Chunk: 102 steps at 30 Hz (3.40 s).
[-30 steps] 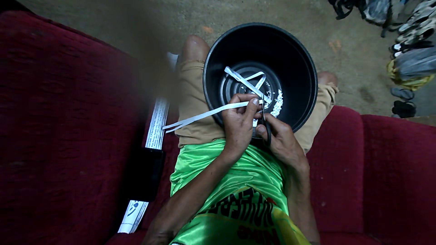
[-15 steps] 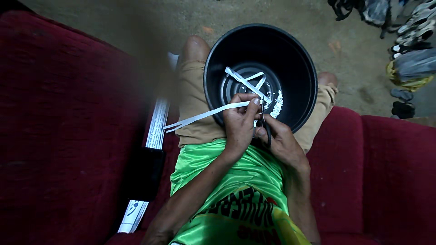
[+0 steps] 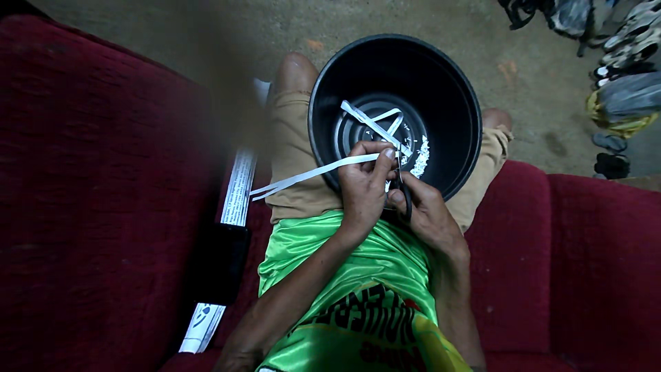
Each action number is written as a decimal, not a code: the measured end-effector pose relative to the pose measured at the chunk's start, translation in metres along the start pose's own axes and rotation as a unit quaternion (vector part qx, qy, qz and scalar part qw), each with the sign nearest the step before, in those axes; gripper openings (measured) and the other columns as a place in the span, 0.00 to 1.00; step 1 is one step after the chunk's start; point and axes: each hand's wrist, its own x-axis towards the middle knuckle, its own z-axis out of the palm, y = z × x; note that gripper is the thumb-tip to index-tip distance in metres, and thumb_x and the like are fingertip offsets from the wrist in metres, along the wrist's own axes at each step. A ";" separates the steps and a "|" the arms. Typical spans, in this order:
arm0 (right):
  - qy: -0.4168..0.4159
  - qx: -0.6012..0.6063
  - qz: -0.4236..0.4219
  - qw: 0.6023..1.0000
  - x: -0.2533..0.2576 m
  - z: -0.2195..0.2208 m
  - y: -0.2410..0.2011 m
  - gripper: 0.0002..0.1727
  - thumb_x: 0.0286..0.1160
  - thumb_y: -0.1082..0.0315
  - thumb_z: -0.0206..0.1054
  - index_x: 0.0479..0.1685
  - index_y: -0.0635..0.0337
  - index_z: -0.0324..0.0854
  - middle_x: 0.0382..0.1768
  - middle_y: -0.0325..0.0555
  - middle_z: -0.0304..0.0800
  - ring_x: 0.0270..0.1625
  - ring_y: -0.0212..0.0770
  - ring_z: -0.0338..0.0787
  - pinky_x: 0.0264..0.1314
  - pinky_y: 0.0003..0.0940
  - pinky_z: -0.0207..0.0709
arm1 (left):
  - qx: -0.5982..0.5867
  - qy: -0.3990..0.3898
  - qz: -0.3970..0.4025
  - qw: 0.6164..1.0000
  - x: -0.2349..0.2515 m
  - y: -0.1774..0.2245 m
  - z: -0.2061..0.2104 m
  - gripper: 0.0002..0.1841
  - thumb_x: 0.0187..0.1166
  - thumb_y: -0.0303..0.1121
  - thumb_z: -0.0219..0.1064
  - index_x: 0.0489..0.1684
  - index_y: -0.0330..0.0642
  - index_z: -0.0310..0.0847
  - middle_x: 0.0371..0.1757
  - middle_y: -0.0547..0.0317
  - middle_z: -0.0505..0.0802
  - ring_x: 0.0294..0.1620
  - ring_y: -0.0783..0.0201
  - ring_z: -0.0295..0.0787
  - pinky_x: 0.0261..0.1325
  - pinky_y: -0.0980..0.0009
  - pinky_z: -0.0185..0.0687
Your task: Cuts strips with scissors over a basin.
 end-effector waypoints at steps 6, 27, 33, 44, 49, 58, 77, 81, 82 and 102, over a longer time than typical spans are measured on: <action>0.010 0.019 -0.006 1.000 -0.001 0.002 0.002 0.19 0.87 0.52 0.61 0.62 0.55 0.83 0.24 0.34 0.78 0.20 0.27 0.74 0.22 0.24 0.73 | 0.025 -0.023 -0.003 0.999 -0.005 0.003 -0.004 0.07 0.88 0.29 0.63 0.56 0.41 0.80 0.40 0.56 0.90 0.31 0.68 0.90 0.35 0.74 0.90; -0.007 0.019 0.012 1.000 0.000 0.002 -0.001 0.24 0.84 0.42 0.60 0.59 0.52 0.83 0.23 0.31 0.78 0.21 0.26 0.74 0.21 0.23 0.71 | -0.002 0.004 -0.002 1.000 -0.001 -0.002 -0.001 0.05 0.86 0.25 0.64 0.52 0.35 0.81 0.39 0.54 0.90 0.34 0.67 0.90 0.41 0.72 0.91; -0.001 0.012 0.007 1.000 0.000 0.002 0.000 0.21 0.86 0.46 0.60 0.58 0.53 0.82 0.24 0.33 0.79 0.20 0.27 0.75 0.22 0.24 0.73 | 0.000 0.005 -0.003 1.000 -0.001 -0.002 0.000 0.05 0.86 0.25 0.64 0.51 0.35 0.81 0.39 0.54 0.90 0.35 0.67 0.90 0.41 0.72 0.90; -0.021 0.026 0.024 0.999 -0.004 -0.001 -0.002 0.24 0.85 0.44 0.60 0.64 0.51 0.82 0.24 0.31 0.79 0.21 0.26 0.76 0.22 0.24 0.74 | -0.008 0.003 -0.023 1.000 -0.003 0.001 -0.001 0.06 0.87 0.27 0.63 0.54 0.37 0.81 0.39 0.55 0.91 0.34 0.67 0.91 0.39 0.73 0.91; -0.016 0.019 0.015 1.000 -0.002 0.000 -0.002 0.24 0.84 0.43 0.61 0.60 0.52 0.83 0.23 0.30 0.78 0.21 0.25 0.75 0.22 0.23 0.72 | -0.017 0.003 -0.017 1.000 -0.001 -0.002 -0.001 0.06 0.86 0.26 0.64 0.53 0.35 0.81 0.40 0.53 0.91 0.34 0.66 0.90 0.40 0.73 0.90; -0.002 0.008 0.006 1.000 -0.001 0.000 -0.001 0.23 0.85 0.45 0.60 0.59 0.54 0.83 0.24 0.32 0.78 0.22 0.26 0.75 0.23 0.24 0.73 | -0.001 -0.014 -0.014 1.000 -0.003 0.000 -0.001 0.06 0.86 0.27 0.64 0.53 0.38 0.81 0.40 0.54 0.90 0.32 0.68 0.88 0.37 0.74 0.88; -0.009 0.016 0.004 1.000 -0.002 -0.001 -0.001 0.23 0.85 0.44 0.61 0.61 0.53 0.82 0.24 0.31 0.78 0.22 0.25 0.76 0.24 0.22 0.73 | -0.013 -0.001 -0.018 1.000 -0.001 -0.002 0.000 0.05 0.86 0.25 0.64 0.52 0.34 0.81 0.40 0.53 0.91 0.34 0.66 0.90 0.40 0.74 0.89; -0.007 0.010 0.001 1.000 -0.002 -0.001 -0.001 0.23 0.85 0.44 0.60 0.61 0.54 0.83 0.25 0.31 0.78 0.23 0.25 0.76 0.24 0.23 0.73 | -0.016 -0.001 -0.019 1.000 -0.001 -0.002 0.000 0.05 0.86 0.25 0.64 0.52 0.35 0.81 0.40 0.53 0.91 0.34 0.67 0.90 0.40 0.74 0.89; -0.006 0.009 -0.003 1.000 -0.002 -0.001 -0.001 0.23 0.86 0.45 0.60 0.60 0.55 0.83 0.25 0.32 0.79 0.23 0.25 0.76 0.24 0.23 0.74 | -0.016 -0.002 -0.019 1.000 -0.001 -0.002 0.000 0.05 0.86 0.25 0.64 0.52 0.35 0.81 0.40 0.53 0.91 0.34 0.67 0.90 0.40 0.74 0.89; -0.005 0.017 -0.005 1.000 -0.002 0.000 0.001 0.23 0.86 0.46 0.60 0.61 0.55 0.82 0.24 0.32 0.78 0.21 0.26 0.76 0.22 0.23 0.73 | -0.023 -0.005 -0.016 1.000 -0.002 -0.003 0.000 0.05 0.86 0.24 0.64 0.51 0.35 0.81 0.40 0.53 0.91 0.34 0.67 0.90 0.40 0.74 0.89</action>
